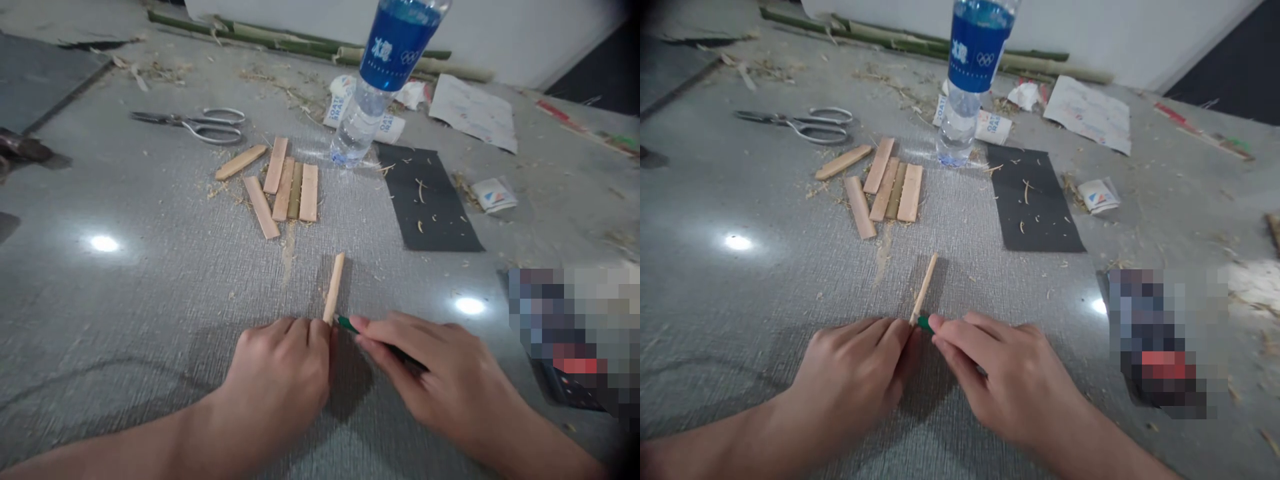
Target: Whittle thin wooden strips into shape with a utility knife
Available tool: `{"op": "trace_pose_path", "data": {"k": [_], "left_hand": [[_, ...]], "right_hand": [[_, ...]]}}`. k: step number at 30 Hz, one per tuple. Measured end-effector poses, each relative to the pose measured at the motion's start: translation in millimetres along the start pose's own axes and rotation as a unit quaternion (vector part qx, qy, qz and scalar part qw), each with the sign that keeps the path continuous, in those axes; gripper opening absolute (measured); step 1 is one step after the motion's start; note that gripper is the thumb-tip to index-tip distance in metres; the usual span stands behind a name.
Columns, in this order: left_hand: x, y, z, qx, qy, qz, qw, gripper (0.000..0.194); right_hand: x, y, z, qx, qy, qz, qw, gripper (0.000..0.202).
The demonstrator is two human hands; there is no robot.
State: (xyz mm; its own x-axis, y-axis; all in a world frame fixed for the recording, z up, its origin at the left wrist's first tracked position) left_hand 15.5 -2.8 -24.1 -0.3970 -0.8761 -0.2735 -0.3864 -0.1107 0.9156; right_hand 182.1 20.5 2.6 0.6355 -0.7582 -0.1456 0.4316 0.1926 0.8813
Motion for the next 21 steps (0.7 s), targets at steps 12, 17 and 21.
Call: {"op": "trace_pose_path", "data": {"k": [12,17,21], "left_hand": [[-1.5,4.0,-1.6,0.006,-0.008,-0.009,1.000,0.021],[-1.3,3.7,-1.4,0.000,-0.005,-0.012,1.000,0.021],[-3.1,4.9,-1.2,0.011,-0.005,-0.017,1.000,0.022]], "right_hand": [[-3.3,-2.3,4.5,-0.104,-0.013,0.025,0.994,0.026],[-3.7,-0.3,4.2,-0.128,-0.024,0.021,0.991,0.025],[-3.5,-0.6,1.1,-0.129,-0.044,0.024,0.990,0.023]]}}
Point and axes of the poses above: each hand's wrist, its own x-axis away from the middle knuckle, its own y-axis out of the back of the hand, z = x × y, the point moved 4 cm from there along -x, towards the middle knuckle, and after that the axes turned 3 degrees about y, right-handed, at the moved point
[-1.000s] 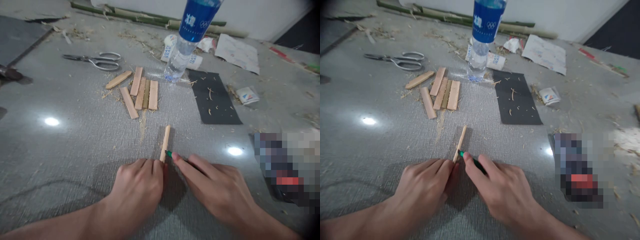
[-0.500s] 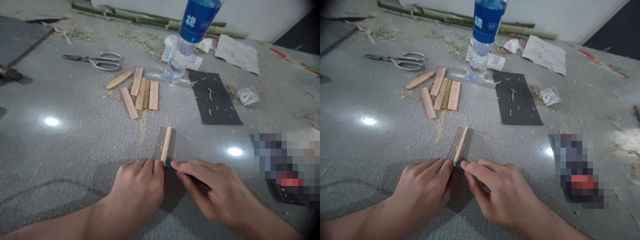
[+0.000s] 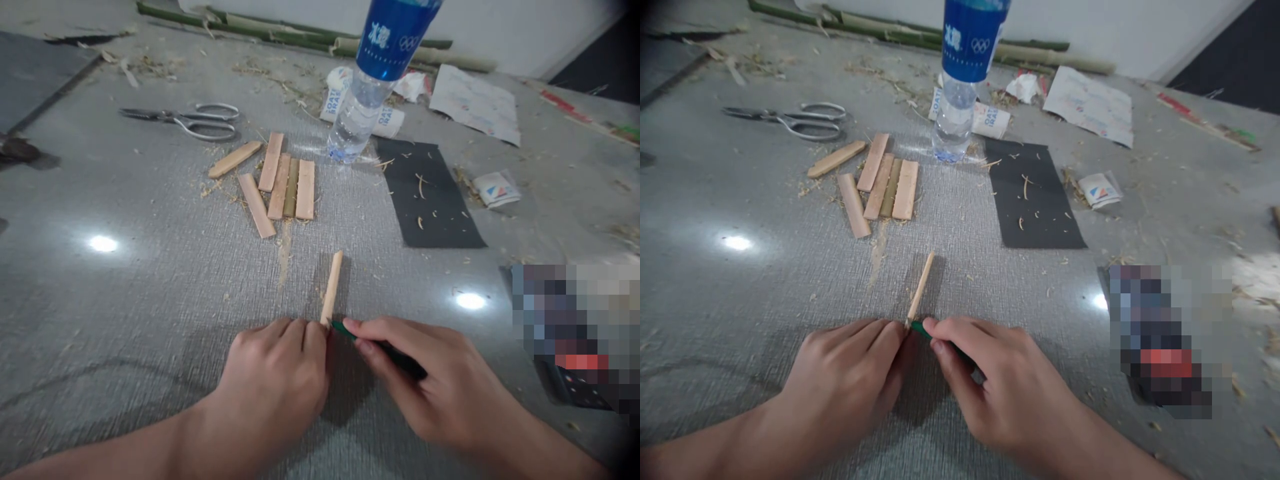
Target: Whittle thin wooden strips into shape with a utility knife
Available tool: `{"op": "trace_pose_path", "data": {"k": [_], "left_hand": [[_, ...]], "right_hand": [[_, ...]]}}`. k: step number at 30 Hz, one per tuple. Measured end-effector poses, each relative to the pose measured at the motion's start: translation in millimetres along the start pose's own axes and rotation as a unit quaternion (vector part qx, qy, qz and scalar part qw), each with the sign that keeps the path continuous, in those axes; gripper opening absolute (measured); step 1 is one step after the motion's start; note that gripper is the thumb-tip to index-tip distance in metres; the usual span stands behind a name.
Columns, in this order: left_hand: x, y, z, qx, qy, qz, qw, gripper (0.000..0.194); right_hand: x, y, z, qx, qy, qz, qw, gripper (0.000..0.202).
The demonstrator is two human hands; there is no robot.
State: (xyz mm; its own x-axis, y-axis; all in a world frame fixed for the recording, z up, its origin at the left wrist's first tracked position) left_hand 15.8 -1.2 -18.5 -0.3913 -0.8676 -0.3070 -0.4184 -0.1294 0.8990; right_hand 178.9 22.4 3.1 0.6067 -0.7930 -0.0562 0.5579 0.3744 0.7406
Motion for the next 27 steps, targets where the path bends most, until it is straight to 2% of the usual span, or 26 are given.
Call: {"op": "trace_pose_path", "data": {"k": [9,13,16,20,24,27], "left_hand": [[2,-0.6,0,-0.009,-0.007,0.022,1.000,0.021],[4,-2.3,1,-0.013,-0.007,0.028,0.999,0.023],[5,-4.1,2,-0.006,0.000,0.042,0.999,0.023],[4,-3.3,2,0.000,0.014,0.037,0.999,0.023],[2,-1.7,2,-0.001,0.021,0.038,0.999,0.024],[3,-1.4,3,-0.006,0.025,0.037,0.999,0.024]], "right_hand": [[-3,0,-4,-0.008,-0.015,0.020,1.000,0.020],[-1,-2,-4,0.013,0.007,0.024,1.000,0.020],[4,-7,-4,0.115,0.042,0.015,0.992,0.022],[11,-11,-1,0.268,0.127,-0.007,0.955,0.035],[11,-12,3,0.319,0.166,0.004,0.933,0.038],[10,-12,6,0.333,0.163,0.002,0.929,0.039]]}}
Point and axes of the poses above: each hand's wrist, its own x-axis away from the middle knuckle, its own y-axis out of the back of the hand, z = x × y, the point moved 4 cm from there along -x, towards the middle knuckle, and after that the axes turned 3 degrees about y, right-handed, at the moved point
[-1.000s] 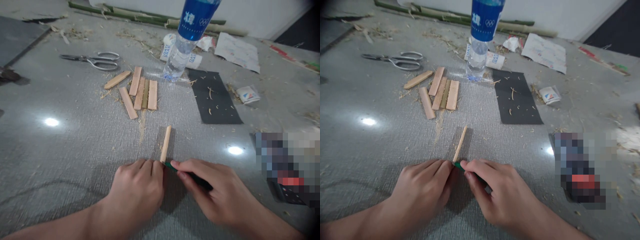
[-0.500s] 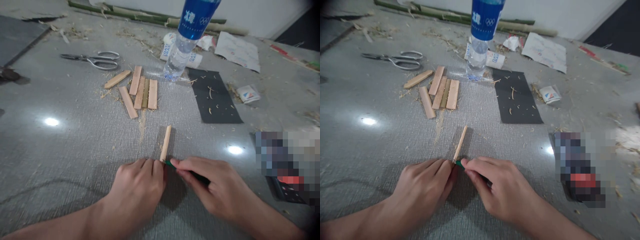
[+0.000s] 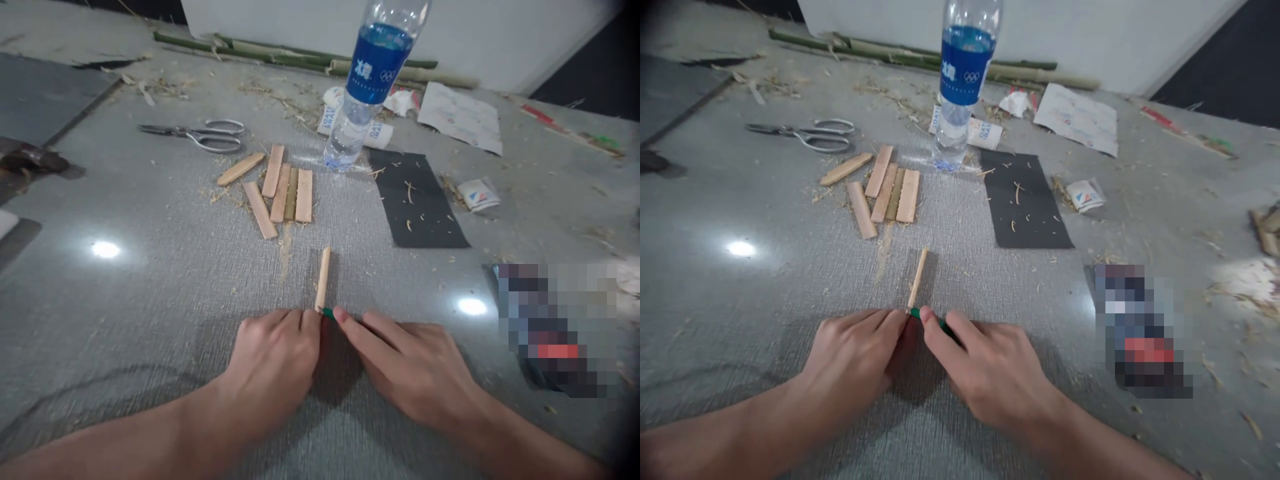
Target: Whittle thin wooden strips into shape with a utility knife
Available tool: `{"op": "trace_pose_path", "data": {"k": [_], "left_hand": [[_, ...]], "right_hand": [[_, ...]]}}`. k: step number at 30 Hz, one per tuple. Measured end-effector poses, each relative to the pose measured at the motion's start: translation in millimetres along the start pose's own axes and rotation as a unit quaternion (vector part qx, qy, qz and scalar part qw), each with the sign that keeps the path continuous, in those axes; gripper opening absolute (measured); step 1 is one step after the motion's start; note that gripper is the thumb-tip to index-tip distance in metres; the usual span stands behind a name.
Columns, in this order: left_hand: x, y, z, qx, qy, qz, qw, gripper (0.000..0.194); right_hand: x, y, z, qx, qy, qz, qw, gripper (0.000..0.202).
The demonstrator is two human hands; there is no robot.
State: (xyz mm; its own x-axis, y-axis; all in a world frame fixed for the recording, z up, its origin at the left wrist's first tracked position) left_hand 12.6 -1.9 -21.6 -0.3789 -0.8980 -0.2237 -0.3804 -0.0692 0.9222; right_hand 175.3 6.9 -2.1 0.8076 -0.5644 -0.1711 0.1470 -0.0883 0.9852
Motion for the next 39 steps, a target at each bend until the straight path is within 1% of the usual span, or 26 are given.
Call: {"op": "trace_pose_path", "data": {"k": [3,6,8,10,13,16,18,21,23,25,26,28,31,34,36,39], "left_hand": [[1,-0.2,2,-0.009,-0.006,-0.014,1.000,0.023],[0,1.1,2,-0.031,-0.023,-0.039,0.998,0.024],[0,3.4,0,-0.058,-0.036,-0.053,0.996,0.024],[0,6.7,-2,-0.093,-0.048,-0.065,0.992,0.023],[-1,13.2,-6,-0.142,-0.065,-0.084,0.984,0.022],[-3,19.3,-9,-0.173,-0.085,-0.107,0.975,0.024],[-3,21.9,-10,-0.185,-0.100,-0.119,0.970,0.024],[-4,23.2,-10,-0.191,-0.113,-0.131,0.966,0.023],[-4,22.9,-10,-0.187,-0.113,-0.134,0.967,0.025],[-4,22.1,-10,-0.180,-0.103,-0.134,0.969,0.028],[-4,21.7,-9,-0.176,-0.098,-0.134,0.970,0.029],[-4,20.6,-9,-0.166,-0.088,-0.131,0.974,0.029],[-3,18.5,-7,-0.149,-0.084,-0.122,0.978,0.030],[-1,15.9,-5,-0.134,-0.090,-0.108,0.981,0.030],[0,14.2,-4,-0.126,-0.096,-0.097,0.983,0.030],[1,12.6,-3,-0.115,-0.097,-0.087,0.985,0.029]], "right_hand": [[-1,3,-3,-0.033,-0.062,0.008,0.997,0.029],[-3,8,-5,-0.115,-0.116,0.005,0.986,0.021],[-5,11,-6,-0.197,-0.144,0.007,0.970,0.023],[-6,12,-8,-0.268,-0.186,0.016,0.945,0.021],[-7,11,-12,-0.317,-0.242,0.043,0.916,0.020],[-6,6,-14,-0.338,-0.261,0.085,0.900,0.033],[-5,2,-15,-0.366,-0.266,0.108,0.886,0.038],[-4,-2,-16,-0.417,-0.269,0.116,0.860,0.037],[-4,-1,-16,-0.430,-0.272,0.104,0.855,0.030],[-3,1,-17,-0.422,-0.276,0.086,0.859,0.021],[-3,4,-17,-0.413,-0.275,0.074,0.865,0.020],[-3,8,-17,-0.385,-0.260,0.044,0.884,0.023],[-2,14,-15,-0.324,-0.210,0.000,0.922,0.034],[-2,12,-10,-0.261,-0.150,-0.013,0.953,0.039],[-1,9,-7,-0.238,-0.124,-0.016,0.963,0.037],[1,6,-7,-0.236,-0.121,-0.023,0.964,0.035]]}}
Point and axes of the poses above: each hand's wrist, its own x-axis away from the middle knuckle, its own y-axis out of the back of the hand, z = x × y, the point moved 4 cm from there along -x, towards the middle knuckle, and after that the axes turned 3 degrees about y, right-handed, at the moved point
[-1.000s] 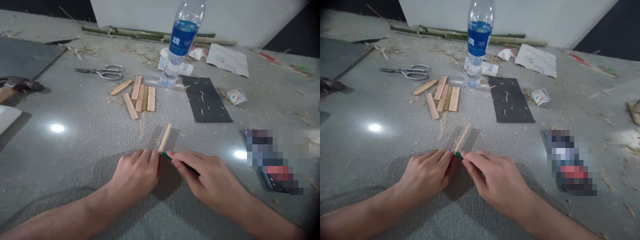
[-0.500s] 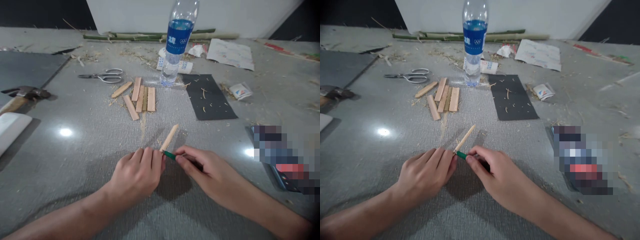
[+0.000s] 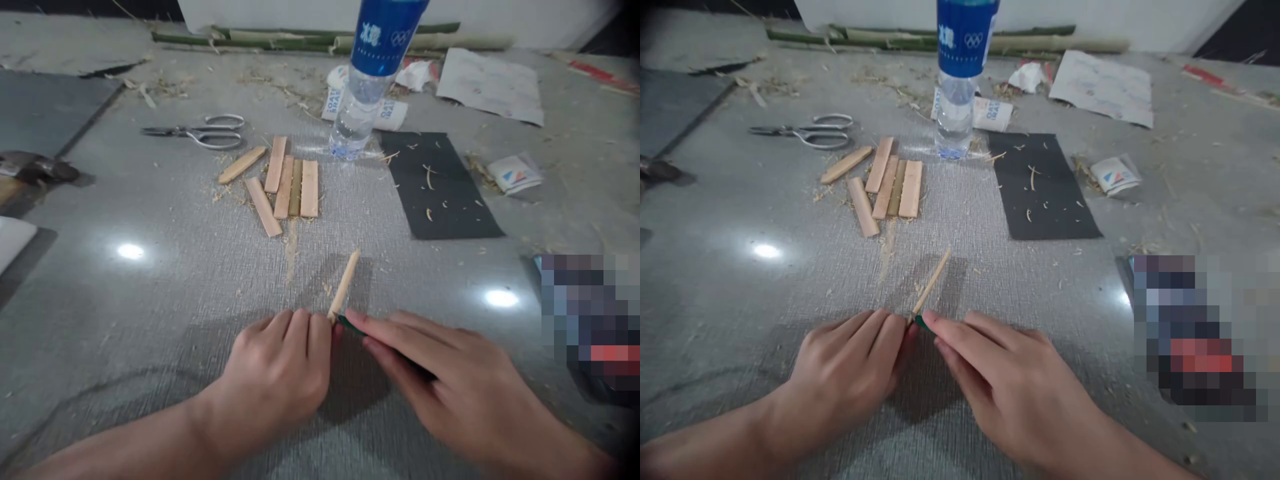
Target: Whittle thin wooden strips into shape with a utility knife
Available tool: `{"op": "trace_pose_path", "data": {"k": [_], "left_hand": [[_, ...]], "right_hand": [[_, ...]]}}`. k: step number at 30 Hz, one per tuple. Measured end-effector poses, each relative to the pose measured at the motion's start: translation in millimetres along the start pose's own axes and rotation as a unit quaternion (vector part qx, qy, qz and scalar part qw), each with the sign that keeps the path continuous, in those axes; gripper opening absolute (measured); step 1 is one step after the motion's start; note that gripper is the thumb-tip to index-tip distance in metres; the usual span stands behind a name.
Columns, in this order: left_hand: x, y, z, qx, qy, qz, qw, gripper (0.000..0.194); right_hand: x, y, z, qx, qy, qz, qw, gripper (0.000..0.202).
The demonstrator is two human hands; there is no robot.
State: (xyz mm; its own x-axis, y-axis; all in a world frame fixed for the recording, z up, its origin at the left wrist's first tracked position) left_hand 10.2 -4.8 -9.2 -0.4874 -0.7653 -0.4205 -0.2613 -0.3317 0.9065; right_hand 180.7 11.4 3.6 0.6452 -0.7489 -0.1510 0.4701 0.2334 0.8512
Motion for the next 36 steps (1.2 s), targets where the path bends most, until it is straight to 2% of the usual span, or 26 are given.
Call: {"op": "trace_pose_path", "data": {"k": [11,14,18,22,26,31,36], "left_hand": [[-3,-3.3,1,0.058,0.011,0.015,0.998,0.028],[-2,-3.5,1,0.073,-0.001,0.028,0.997,0.028],[-2,-3.1,0,0.090,-0.014,0.047,0.995,0.028],[-3,-1.1,-1,0.074,-0.011,0.013,0.997,0.028],[-3,-1.2,0,0.074,0.000,-0.002,0.997,0.029],[-3,-1.1,1,0.085,-0.003,0.014,0.996,0.027],[-3,-0.7,1,0.096,-0.002,0.012,0.995,0.028]], "right_hand": [[-8,4,-1,-0.094,-0.048,0.001,0.994,0.032],[-3,2,3,-0.039,-0.036,0.010,0.999,0.033],[5,0,4,0.119,0.029,0.010,0.992,0.041],[5,2,-3,0.188,0.039,-0.006,0.981,0.042],[0,6,-4,0.151,0.005,-0.032,0.988,0.035],[-1,8,6,0.067,0.000,-0.003,0.998,0.029],[0,8,5,0.042,0.001,0.007,0.999,0.029]]}}
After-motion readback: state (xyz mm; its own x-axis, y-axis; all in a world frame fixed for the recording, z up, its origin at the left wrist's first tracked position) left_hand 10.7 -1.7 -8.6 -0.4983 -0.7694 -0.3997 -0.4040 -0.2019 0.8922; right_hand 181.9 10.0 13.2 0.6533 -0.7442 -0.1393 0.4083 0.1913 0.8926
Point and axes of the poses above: each hand's wrist, its own x-axis away from the middle knuckle, its own y-axis out of the back of the hand, z = x × y, the point moved 4 cm from there along -x, towards the middle knuckle, and after that the axes turned 3 degrees about y, right-handed, at the moved point
